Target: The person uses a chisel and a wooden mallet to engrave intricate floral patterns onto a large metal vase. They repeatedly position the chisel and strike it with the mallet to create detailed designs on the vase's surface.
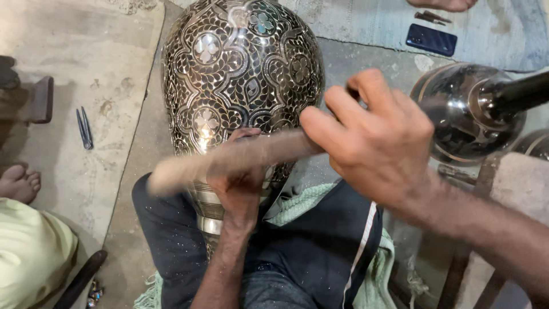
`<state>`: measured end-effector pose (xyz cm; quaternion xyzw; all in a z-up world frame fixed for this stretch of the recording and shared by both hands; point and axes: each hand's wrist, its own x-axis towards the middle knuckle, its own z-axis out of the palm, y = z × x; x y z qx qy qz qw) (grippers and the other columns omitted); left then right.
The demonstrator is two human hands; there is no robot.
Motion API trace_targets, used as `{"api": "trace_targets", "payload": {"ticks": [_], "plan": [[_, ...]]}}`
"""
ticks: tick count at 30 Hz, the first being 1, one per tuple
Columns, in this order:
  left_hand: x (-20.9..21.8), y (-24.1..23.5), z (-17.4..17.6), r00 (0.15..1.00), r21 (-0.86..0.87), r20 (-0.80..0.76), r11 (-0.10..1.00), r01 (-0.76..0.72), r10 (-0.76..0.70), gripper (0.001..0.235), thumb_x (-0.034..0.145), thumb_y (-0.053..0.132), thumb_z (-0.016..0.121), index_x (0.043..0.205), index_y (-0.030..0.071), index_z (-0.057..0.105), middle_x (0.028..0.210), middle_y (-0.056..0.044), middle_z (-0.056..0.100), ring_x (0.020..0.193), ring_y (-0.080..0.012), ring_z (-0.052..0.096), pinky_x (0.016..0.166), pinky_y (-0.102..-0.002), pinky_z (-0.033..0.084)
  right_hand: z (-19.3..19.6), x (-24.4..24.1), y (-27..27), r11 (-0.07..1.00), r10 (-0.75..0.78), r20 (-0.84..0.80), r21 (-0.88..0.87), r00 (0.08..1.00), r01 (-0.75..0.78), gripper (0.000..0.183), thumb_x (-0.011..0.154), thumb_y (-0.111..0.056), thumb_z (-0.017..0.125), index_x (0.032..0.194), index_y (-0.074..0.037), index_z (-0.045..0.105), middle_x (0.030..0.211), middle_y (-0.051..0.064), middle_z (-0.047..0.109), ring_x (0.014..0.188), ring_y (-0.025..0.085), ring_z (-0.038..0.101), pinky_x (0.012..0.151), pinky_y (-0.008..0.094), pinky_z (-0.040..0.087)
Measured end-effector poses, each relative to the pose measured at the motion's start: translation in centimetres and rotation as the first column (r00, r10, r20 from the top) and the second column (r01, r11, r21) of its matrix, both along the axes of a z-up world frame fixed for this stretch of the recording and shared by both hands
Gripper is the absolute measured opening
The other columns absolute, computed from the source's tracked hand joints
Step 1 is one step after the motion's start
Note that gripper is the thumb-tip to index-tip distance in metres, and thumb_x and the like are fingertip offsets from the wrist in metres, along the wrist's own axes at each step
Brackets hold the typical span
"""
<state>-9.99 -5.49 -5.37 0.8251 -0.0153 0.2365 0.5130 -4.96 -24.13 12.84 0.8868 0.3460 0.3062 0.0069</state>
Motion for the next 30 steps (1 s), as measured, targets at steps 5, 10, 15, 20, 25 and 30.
{"api": "trace_targets", "payload": {"ticks": [5, 10, 15, 20, 25, 30], "plan": [[1.0, -0.2, 0.1, 0.979, 0.081, 0.201, 0.997, -0.006, -0.010, 0.024, 0.103, 0.010, 0.066, 0.124, 0.000, 0.066, 0.114, -0.013, 0.076, 0.097, -0.0255, 0.079, 0.086, -0.033, 0.067, -0.9, -0.9, -0.9, 0.978, -0.183, -0.067, -0.116, 0.981, 0.175, 0.021, 0.081, -0.011, 0.084, 0.091, -0.019, 0.067, 0.083, -0.002, 0.061, 0.091, 0.019, 0.061, 0.063, 0.032, 0.049], [6.0, 4.3, 5.3, 0.997, -0.071, 0.069, 0.997, -0.021, 0.026, 0.038, 0.107, 0.016, 0.069, 0.137, 0.000, 0.049, 0.112, -0.014, 0.073, 0.103, -0.0245, 0.077, 0.093, -0.036, 0.070, -6.9, -2.5, -5.7, 0.837, -0.156, -0.423, 0.423, 0.893, 0.347, 0.024, 0.080, 0.002, 0.078, 0.099, -0.006, 0.066, 0.088, 0.006, 0.062, 0.082, 0.022, 0.061, 0.065, 0.032, 0.047], [14.1, 5.8, 8.6, 0.779, -0.055, -0.288, 0.822, 0.566, -0.556, 0.047, 0.092, 0.014, 0.074, 0.136, 0.008, 0.062, 0.117, -0.015, 0.077, 0.100, -0.0209, 0.080, 0.081, -0.035, 0.068, -18.0, -9.7, -6.7, 0.158, 0.034, -0.724, 0.684, 0.689, 0.712, 0.019, 0.089, -0.010, 0.081, 0.098, -0.005, 0.066, 0.089, 0.001, 0.067, 0.081, 0.006, 0.063, 0.075, 0.024, 0.052], [17.9, 1.5, 9.4, 0.449, 0.182, -0.308, 0.411, 0.893, -0.839, 0.051, 0.089, 0.019, 0.073, 0.138, 0.010, 0.060, 0.105, -0.015, 0.078, 0.080, -0.0190, 0.079, 0.068, -0.033, 0.067, -27.9, -17.5, -4.7, -0.105, 0.090, -0.820, 0.557, 0.566, 0.824, 0.021, 0.084, -0.008, 0.083, 0.093, -0.004, 0.064, 0.078, 0.000, 0.063, 0.067, 0.008, 0.058, 0.062, 0.024, 0.047], [19.6, -0.9, 9.2, 0.235, 0.255, -0.548, 0.107, 0.961, -0.803, 0.037, 0.093, 0.027, 0.070, 0.127, 0.014, 0.067, 0.077, -0.007, 0.076, 0.059, -0.0150, 0.072, 0.049, -0.033, 0.060, -29.2, -19.2, -4.0, -0.242, 0.256, -0.923, 0.226, 0.286, 0.944, 0.025, 0.081, -0.003, 0.083, 0.097, 0.000, 0.063, 0.065, 0.010, 0.058, 0.052, 0.017, 0.051, 0.047, 0.031, 0.036], [20.0, -1.6, 7.7, 0.200, 0.329, -0.516, 0.022, 0.944, -0.833, 0.042, 0.085, 0.027, 0.072, 0.124, 0.012, 0.067, 0.072, -0.004, 0.075, 0.058, -0.0116, 0.073, 0.046, -0.031, 0.060, -25.7, -17.7, -2.5, -0.297, 0.474, -0.683, 0.470, 0.556, 0.831, 0.025, 0.088, -0.004, 0.072, 0.109, -0.001, 0.059, 0.064, 0.004, 0.061, 0.051, 0.011, 0.058, 0.047, 0.026, 0.048]]}}
